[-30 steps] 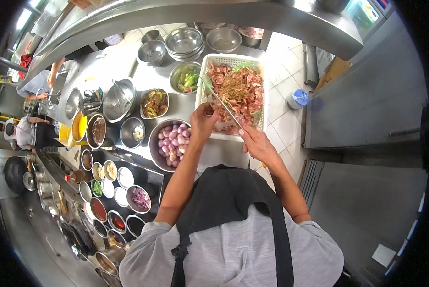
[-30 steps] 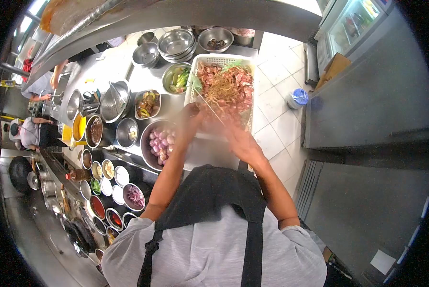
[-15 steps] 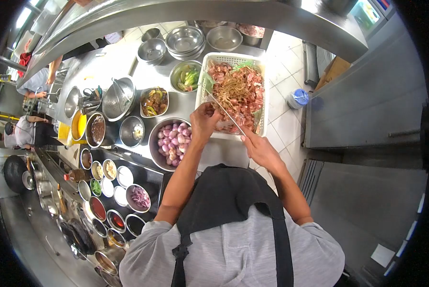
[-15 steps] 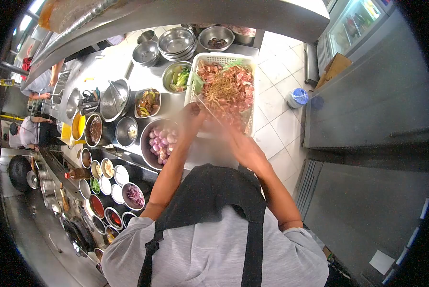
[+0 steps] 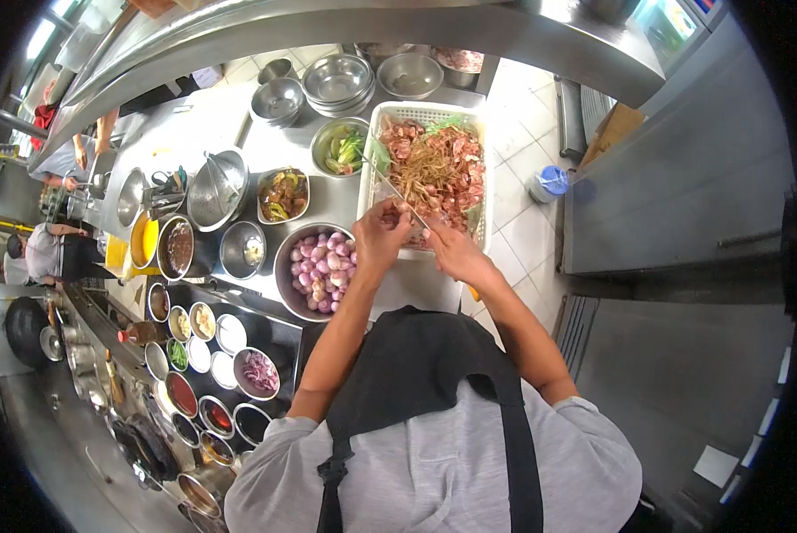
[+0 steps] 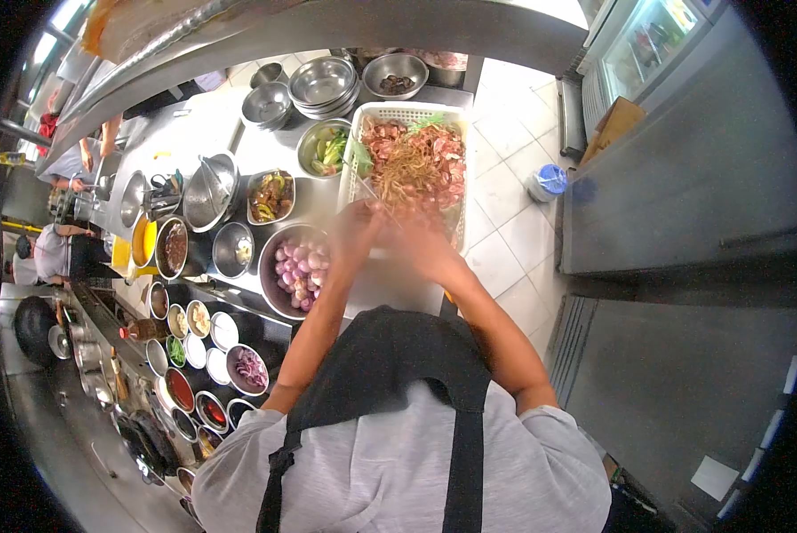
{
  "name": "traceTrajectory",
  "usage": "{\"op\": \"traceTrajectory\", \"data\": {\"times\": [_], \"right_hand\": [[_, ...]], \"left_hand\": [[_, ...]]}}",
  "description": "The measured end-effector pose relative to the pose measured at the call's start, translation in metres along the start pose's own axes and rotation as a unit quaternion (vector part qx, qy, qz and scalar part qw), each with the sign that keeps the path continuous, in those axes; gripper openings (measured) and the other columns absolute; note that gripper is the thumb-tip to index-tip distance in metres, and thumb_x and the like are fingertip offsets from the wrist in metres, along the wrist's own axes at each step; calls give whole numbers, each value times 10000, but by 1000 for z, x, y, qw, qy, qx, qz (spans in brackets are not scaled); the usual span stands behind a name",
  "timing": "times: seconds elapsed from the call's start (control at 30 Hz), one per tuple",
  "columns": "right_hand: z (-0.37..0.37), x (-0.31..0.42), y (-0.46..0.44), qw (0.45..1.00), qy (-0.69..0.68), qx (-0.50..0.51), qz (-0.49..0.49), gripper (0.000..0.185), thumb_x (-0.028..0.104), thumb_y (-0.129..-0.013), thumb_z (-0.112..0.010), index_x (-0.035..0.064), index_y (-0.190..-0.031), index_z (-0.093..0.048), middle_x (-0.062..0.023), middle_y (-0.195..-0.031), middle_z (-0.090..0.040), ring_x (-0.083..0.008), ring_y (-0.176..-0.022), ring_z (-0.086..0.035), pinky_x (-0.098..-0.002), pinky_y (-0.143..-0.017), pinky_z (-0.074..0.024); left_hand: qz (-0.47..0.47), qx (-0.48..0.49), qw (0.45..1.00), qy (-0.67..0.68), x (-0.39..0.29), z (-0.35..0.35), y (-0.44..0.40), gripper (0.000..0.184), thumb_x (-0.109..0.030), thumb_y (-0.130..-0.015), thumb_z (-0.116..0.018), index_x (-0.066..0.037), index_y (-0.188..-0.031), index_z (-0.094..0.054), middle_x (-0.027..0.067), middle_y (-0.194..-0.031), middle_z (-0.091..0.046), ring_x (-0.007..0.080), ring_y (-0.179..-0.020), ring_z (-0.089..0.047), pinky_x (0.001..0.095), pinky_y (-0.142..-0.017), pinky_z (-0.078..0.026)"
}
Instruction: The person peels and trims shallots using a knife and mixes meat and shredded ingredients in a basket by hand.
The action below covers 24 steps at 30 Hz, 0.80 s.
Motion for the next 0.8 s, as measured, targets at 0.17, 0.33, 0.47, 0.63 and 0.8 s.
{"op": "traceTrajectory", "data": {"times": [0.17,0.33,0.47,0.63,0.8], "right_hand": [[11,26,11,967,-105,82,-216,496,469,-1064,-396,104,-1352,-569,-53,-632,-557,-126,-480,-522,-297,-437,-428],[13,-21,32,961,-212,-32,-175,524,481,-1066,-382,81,-1342,-578,-35,-638,-554,-91,-477,-474,-261,-452,-401],[20,-19,41,958,-205,-49,-195,531,451,-1071,-382,94,-1430,-541,-22,-628,-537,-80,-480,-450,-255,-472,-398],[22,-15,46,969,-181,-50,-158,461,411,-1060,-406,49,-1290,-576,-57,-625,-550,-139,-551,-522,-317,-545,-439],[28,-2,53,970,-169,-34,-173,449,366,-1047,-437,-31,-940,-617,-121,-647,-588,-210,-627,-594,-384,-628,-478]], "left_hand": [[44,79,963,253,-9,-3,2,338,-4,-923,-638,64,-1251,-595,115,-1038,-689,166,-916,-686,298,-787,-593],[136,107,882,438,14,-5,0,377,89,-913,-577,66,-1288,-539,121,-1107,-642,234,-1006,-668,360,-879,-579],[144,104,849,498,11,-9,2,341,4,-965,-581,48,-1301,-537,134,-1120,-642,229,-988,-663,365,-866,-577],[169,119,823,530,14,-16,0,315,-132,-1004,-613,5,-1283,-560,146,-1136,-662,223,-995,-657,367,-880,-563],[190,152,783,572,12,-26,4,272,-186,-989,-654,-49,-1219,-605,110,-1142,-687,204,-1015,-656,363,-918,-545]]}}
Point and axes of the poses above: each hand's wrist, its own y-axis away from the middle knuckle, its own z-axis out of the back of the hand, x = y × z, the point moved 8 cm from there along -y, towards the middle knuckle
